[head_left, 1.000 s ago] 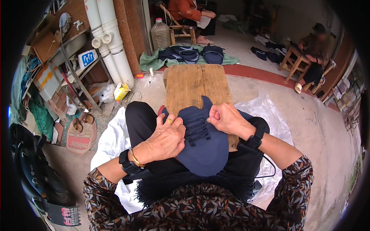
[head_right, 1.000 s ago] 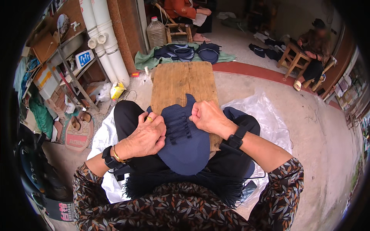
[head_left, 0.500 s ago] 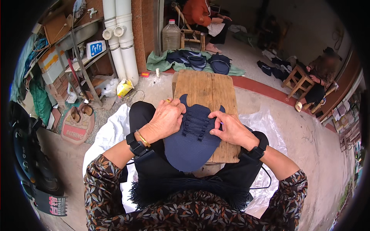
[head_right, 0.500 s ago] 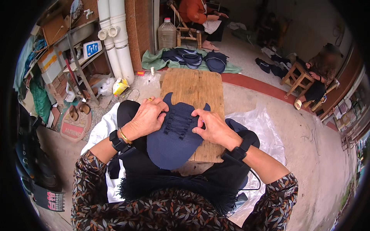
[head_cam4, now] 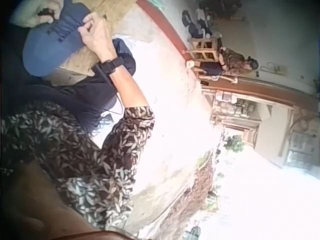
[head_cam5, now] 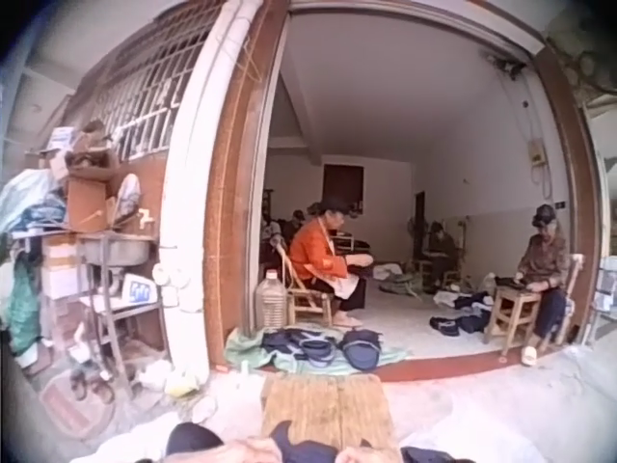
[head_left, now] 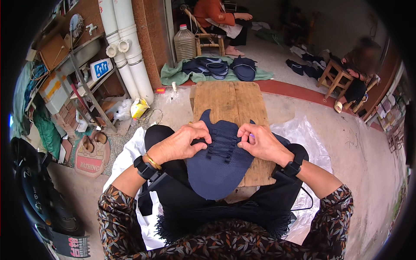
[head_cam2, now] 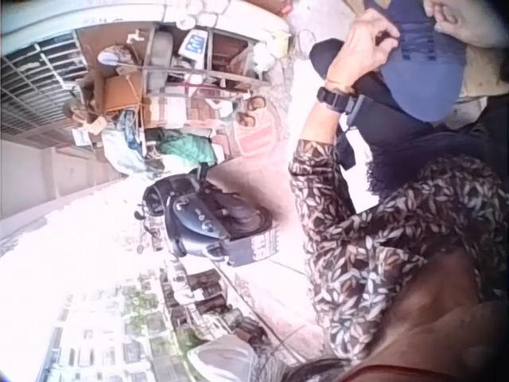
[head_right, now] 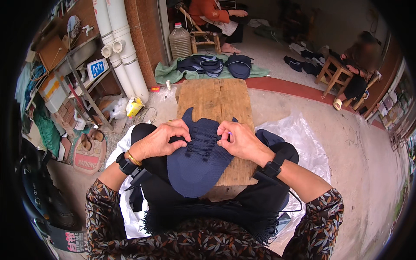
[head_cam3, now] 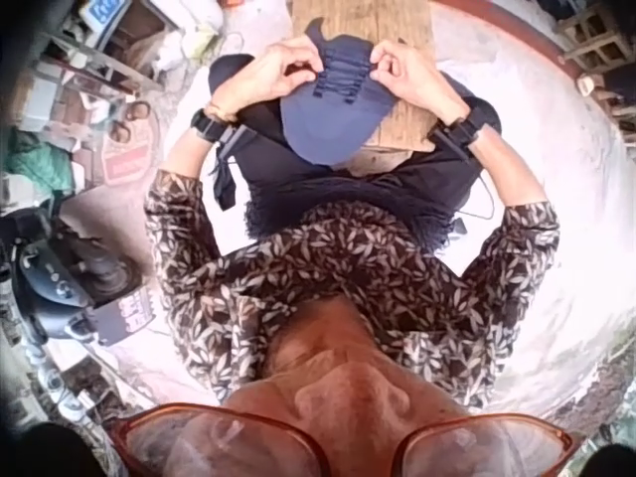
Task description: The recorder is hand-stitching a blue shoe upper component using a needle and thread on a wooden block.
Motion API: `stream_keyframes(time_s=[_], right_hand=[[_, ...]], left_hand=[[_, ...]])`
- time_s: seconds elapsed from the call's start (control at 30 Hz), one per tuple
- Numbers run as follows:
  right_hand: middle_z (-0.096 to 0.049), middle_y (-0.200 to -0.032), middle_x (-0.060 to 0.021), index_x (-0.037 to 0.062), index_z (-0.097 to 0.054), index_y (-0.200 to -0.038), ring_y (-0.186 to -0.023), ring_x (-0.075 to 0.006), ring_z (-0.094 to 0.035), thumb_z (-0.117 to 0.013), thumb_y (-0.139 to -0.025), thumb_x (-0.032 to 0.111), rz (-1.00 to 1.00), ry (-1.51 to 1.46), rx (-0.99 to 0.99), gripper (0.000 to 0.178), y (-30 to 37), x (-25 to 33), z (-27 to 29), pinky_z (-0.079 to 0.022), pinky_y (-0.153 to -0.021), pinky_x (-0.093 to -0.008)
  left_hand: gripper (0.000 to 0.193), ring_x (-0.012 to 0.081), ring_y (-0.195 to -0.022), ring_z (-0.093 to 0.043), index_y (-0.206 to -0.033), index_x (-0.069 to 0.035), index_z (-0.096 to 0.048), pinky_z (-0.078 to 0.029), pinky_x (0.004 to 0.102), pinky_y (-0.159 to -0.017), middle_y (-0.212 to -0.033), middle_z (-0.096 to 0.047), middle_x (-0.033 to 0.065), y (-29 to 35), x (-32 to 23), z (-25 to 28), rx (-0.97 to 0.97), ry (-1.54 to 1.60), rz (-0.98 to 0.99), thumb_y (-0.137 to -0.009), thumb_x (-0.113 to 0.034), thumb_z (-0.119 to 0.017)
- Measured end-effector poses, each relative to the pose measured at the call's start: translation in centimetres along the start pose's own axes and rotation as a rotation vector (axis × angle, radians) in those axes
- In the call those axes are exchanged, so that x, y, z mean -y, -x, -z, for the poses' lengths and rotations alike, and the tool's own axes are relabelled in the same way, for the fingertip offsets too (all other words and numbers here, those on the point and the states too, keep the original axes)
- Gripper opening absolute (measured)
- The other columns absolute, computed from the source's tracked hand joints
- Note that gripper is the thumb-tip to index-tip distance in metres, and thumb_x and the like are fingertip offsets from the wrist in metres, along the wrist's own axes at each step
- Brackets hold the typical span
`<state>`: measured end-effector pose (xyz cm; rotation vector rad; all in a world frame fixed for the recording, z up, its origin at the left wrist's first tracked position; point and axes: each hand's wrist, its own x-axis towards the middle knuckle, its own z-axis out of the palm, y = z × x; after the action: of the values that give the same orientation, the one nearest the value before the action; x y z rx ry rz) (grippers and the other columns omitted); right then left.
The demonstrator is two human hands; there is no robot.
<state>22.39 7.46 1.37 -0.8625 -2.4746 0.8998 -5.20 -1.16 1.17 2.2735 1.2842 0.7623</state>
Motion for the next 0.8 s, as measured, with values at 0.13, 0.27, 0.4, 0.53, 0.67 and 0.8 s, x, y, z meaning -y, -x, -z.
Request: stream_keyframes(time_s=[0.13,0.27,0.4,0.53,0.67,0.8], right_hand=[[-0.063,-0.075,-0.0024,0.0008,-0.064,-0.100,-0.063,-0.0112,-0.052,-0.080,-0.082,0.005,-0.002,-0.041,-0.083,0.024,0.4,-0.1,-0.3,-0.046,-0.060,-0.0299],[-0.064,-0.077,-0.0024,0.0007,-0.066,-0.098,-0.064,-0.0110,-0.053,-0.079,-0.082,0.006,-0.092,-0.036,-0.084,0.021,0.0,-0.1,-0.7,-0.047,-0.060,-0.0299],[-0.066,-0.079,-0.0029,0.0004,-0.069,-0.097,-0.066,-0.0110,-0.055,-0.079,-0.082,0.006,-0.098,-0.027,-0.091,0.019,-0.3,-0.2,-0.9,-0.048,-0.062,-0.0296],[-0.067,-0.078,-0.0043,0.0013,-0.069,-0.095,-0.064,-0.0125,-0.057,-0.078,-0.082,0.006,-0.116,-0.042,-0.094,0.017,0.0,-0.1,-0.9,-0.049,-0.062,-0.0312],[-0.070,-0.083,-0.0136,-0.0010,-0.068,-0.090,-0.073,-0.0257,-0.067,-0.076,-0.081,0.005,0.001,0.032,-0.110,0.014,0.3,0.0,-1.0,-0.052,-0.066,-0.0385],[-0.067,-0.080,-0.0158,-0.0008,-0.067,-0.083,-0.074,-0.0276,-0.067,-0.075,-0.081,0.006,0.015,0.047,-0.133,0.010,0.3,0.1,-1.3,-0.053,-0.067,-0.0390]], left_hand=[[0.015,0.0299,-0.102,-0.063,-0.095,-0.002,-0.070,-0.050,0.0384,-0.092,-0.103,-0.063,0.0098,-0.7,0.0,0.2,0.063,-0.028,-0.039,-0.081,-0.002,-0.076],[0.014,0.0312,-0.100,-0.061,-0.093,-0.002,-0.067,-0.050,0.0392,-0.091,-0.101,-0.060,0.0106,-0.9,0.2,0.3,0.115,-0.051,-0.084,-0.082,0.000,-0.074],[0.012,0.0326,-0.099,-0.057,-0.092,-0.001,-0.061,-0.048,0.0401,-0.090,-0.099,-0.055,0.0111,-0.9,0.1,0.1,0.164,-0.097,-0.062,-0.084,0.001,-0.070],[0.012,0.0295,-0.098,-0.059,-0.095,0.000,-0.062,-0.049,0.0385,-0.088,-0.100,-0.057,0.0104,-0.7,-0.3,0.1,0.123,-0.141,-0.098,-0.085,0.002,-0.069],[0.018,0.0239,-0.093,-0.063,-0.105,-0.001,-0.067,-0.052,0.0358,-0.084,-0.100,-0.060,0.0092,-0.6,-0.1,0.4,0.087,0.070,0.103,-0.087,0.002,-0.067],[0.030,0.0189,-0.084,-0.063,-0.119,-0.003,-0.068,-0.053,0.0316,-0.077,-0.096,-0.062,0.0073,-1.3,0.6,0.0,-0.013,0.059,0.044,-0.090,0.002,-0.063]])
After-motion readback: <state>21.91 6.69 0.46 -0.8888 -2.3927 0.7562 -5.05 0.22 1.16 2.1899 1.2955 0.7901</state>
